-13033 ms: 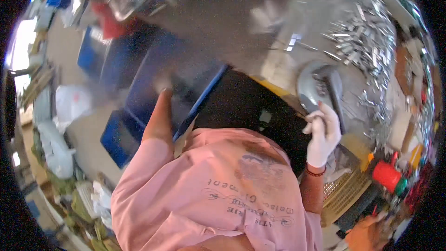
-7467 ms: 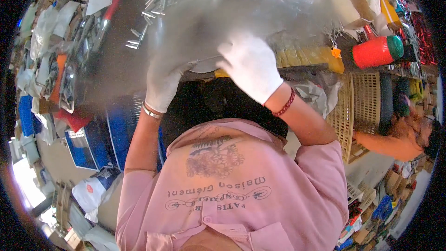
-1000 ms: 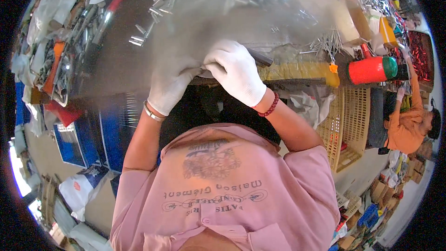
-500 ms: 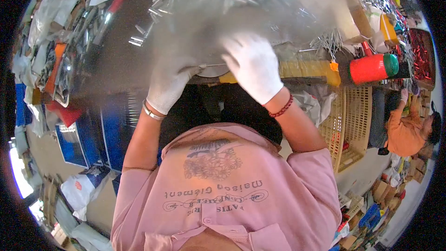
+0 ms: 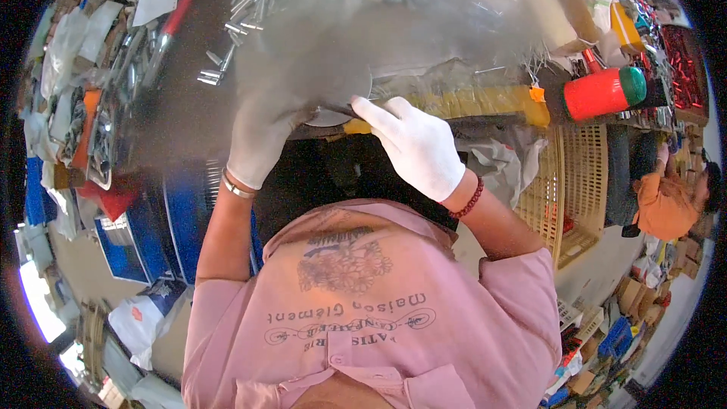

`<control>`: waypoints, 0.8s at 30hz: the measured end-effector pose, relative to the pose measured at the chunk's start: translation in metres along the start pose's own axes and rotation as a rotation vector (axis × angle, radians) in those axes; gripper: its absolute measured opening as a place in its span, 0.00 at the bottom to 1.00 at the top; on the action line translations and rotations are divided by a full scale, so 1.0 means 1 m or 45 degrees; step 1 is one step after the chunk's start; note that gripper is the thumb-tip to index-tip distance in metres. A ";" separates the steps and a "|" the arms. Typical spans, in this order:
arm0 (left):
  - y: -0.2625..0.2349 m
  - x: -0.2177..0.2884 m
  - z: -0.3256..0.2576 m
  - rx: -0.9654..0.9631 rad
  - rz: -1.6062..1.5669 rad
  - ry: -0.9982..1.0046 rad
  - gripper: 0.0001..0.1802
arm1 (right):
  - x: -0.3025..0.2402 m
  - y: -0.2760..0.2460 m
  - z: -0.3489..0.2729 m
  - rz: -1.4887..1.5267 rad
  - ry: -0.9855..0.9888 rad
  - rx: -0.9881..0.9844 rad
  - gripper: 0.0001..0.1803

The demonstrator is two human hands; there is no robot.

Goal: Assembling small metal hardware components including bolts and sleeves using a hammer and a metal plate.

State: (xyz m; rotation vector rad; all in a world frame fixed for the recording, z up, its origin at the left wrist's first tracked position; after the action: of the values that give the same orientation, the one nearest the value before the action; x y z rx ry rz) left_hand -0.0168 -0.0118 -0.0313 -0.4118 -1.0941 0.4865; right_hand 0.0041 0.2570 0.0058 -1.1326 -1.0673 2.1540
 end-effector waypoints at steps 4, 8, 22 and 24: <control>0.002 0.002 -0.001 0.021 -0.061 -0.070 0.07 | 0.010 -0.001 0.023 0.215 0.104 0.071 0.27; -0.001 0.003 -0.001 -0.028 -0.078 -0.111 0.07 | 0.012 -0.002 0.042 -0.158 -0.005 0.040 0.22; 0.010 0.044 -0.043 0.252 -0.106 -0.428 0.22 | -0.021 0.025 0.006 0.712 0.655 -0.508 0.11; 0.013 0.048 -0.047 0.188 -0.244 -0.692 0.24 | -0.024 0.027 0.002 0.795 0.674 -0.524 0.10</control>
State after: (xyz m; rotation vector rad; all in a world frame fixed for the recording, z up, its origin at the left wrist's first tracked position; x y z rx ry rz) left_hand 0.0417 0.0225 -0.0223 -0.0369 -1.5925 0.5185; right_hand 0.0143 0.2237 -0.0047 -2.3232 -1.0085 1.8741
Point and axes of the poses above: each hand's wrist, its own z-axis towards the middle knuckle, its own y-axis out of the palm, x = y × z, the point moved 1 cm from there along z, towards the middle knuckle, and after that the axes turned 7 degrees about x, right-handed, at the moved point
